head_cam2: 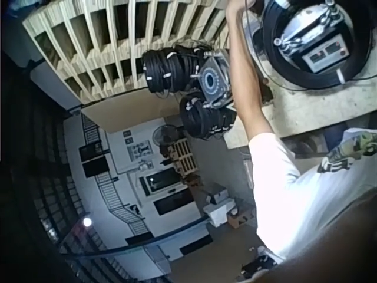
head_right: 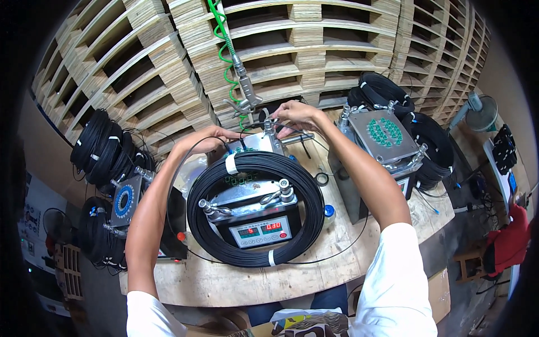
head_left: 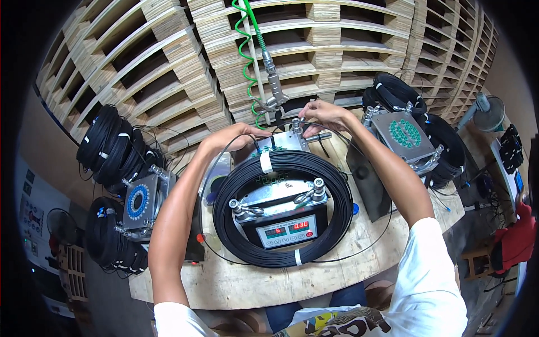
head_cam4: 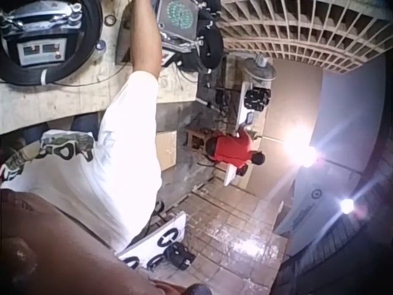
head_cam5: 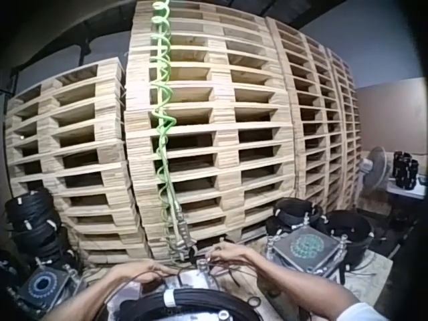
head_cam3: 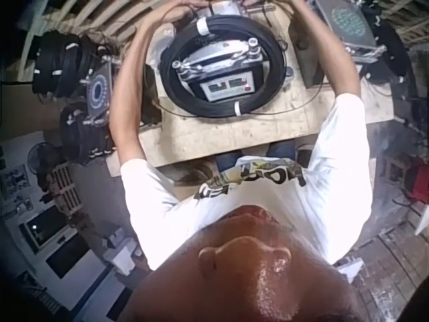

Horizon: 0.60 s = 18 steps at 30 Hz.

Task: Processing or sealing the ends of a cable coil using industrial machinery and a liquid spray.

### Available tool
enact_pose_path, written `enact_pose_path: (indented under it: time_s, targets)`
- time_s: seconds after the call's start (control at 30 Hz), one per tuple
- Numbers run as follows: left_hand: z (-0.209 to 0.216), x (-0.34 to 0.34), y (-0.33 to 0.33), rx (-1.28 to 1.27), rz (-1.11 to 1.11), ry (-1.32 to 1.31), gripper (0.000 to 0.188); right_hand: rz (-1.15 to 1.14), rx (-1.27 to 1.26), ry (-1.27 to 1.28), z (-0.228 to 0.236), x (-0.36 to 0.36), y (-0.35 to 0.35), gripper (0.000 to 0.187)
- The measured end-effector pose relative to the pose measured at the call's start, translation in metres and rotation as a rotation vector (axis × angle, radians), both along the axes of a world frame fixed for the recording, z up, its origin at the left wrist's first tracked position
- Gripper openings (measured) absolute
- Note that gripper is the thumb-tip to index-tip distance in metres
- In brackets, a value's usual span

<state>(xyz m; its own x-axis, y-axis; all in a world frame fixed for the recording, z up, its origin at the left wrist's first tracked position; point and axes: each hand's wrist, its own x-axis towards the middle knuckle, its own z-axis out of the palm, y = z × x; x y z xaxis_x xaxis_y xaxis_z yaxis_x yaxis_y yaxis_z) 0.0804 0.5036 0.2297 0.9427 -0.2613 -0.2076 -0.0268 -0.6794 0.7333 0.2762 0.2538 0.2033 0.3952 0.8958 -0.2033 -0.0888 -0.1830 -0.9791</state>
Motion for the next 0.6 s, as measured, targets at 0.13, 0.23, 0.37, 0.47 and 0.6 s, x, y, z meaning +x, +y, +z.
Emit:
enact_pose_path:
  time_s: [0.13,0.23,0.37,0.47,0.6]
  targets:
    - [-0.012,0.000,0.013,0.019,-0.050,-0.125,0.065,0.004,0.080,0.031,0.002,-0.006,-0.005,0.025]
    - [-0.014,0.001,0.021,0.013,-0.042,-0.087,0.066,0.019,0.172,0.044,-0.002,-0.007,-0.004,0.026]
    - [-0.008,0.002,0.005,0.006,-0.025,-0.092,0.065,0.056,0.236,-0.002,-0.026,0.005,0.007,0.022]
    - [0.007,-0.005,-0.008,-0.015,-0.001,-0.072,0.064,-0.016,0.016,-0.374,-0.032,0.018,0.017,0.046]
    - [0.008,-0.008,0.002,0.044,0.058,0.062,0.063,0.064,-0.077,-0.322,-0.017,0.010,0.022,0.062]
